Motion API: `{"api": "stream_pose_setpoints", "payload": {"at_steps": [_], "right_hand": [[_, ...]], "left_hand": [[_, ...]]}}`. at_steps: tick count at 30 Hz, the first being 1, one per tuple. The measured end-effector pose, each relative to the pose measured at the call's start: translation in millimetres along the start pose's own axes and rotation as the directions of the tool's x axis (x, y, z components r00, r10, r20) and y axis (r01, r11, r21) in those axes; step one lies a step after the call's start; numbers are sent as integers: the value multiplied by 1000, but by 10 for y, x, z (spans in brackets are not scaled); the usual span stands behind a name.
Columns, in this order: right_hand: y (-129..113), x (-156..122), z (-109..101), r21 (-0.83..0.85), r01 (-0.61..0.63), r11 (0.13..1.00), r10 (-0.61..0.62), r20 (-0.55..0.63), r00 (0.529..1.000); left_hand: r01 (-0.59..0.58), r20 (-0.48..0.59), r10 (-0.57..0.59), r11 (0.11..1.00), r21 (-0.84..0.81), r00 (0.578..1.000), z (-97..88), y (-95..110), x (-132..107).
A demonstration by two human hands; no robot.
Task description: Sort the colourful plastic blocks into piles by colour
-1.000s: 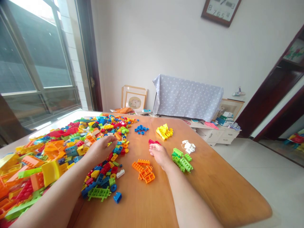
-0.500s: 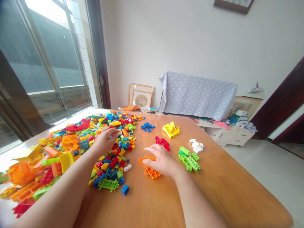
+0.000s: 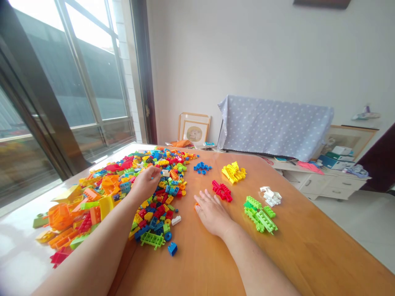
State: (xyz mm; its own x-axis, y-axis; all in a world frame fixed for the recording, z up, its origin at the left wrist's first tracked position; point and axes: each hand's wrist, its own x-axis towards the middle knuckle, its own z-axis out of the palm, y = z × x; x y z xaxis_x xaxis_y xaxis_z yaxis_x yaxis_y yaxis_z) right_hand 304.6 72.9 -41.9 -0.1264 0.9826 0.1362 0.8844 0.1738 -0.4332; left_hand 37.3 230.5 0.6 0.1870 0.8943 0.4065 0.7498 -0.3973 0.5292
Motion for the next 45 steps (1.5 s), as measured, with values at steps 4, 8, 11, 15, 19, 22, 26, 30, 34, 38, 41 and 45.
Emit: {"api": "stream_pose_setpoints", "payload": {"at_steps": [4,8,11,15,19,22,26,30,34,38,41,45], "right_hand": [[53,40,-48,102,8,995,5,-121,993],[86,12,-202,199,42,979,25,-324,946],[129,-21,-328,176,18,984,63,-445,893],[144,-51,-421,175,-4,985,92,-499,862],[74,-83,-453,198,12,980,91,-502,860],[13,-100,-466,195,39,980,66,-503,861],[-23,-100,-467,198,59,978,50,-504,862],[-14,-94,-469,211,62,976,52,-496,867],[8,-87,-475,211,59,976,61,-519,853],[25,-75,-463,203,56,978,61,-529,847],[37,-74,-457,199,50,979,65,-533,843],[50,-83,-474,202,48,978,70,-540,839]], "left_hand": [[-34,30,32,998,56,999,3,99,-30],[-79,78,70,989,121,994,29,237,-79],[-121,129,100,978,168,987,72,336,-75],[-173,179,133,957,234,975,81,427,74],[-229,224,165,926,299,960,55,460,318],[-288,297,189,896,339,936,107,451,441],[-387,430,217,849,361,876,285,389,521],[-433,521,191,810,395,832,417,299,616],[-460,542,190,782,421,819,427,232,704],[-459,511,207,774,436,834,390,210,722],[-452,480,223,777,438,848,354,220,698],[-423,417,239,795,435,877,274,287,653]]}}
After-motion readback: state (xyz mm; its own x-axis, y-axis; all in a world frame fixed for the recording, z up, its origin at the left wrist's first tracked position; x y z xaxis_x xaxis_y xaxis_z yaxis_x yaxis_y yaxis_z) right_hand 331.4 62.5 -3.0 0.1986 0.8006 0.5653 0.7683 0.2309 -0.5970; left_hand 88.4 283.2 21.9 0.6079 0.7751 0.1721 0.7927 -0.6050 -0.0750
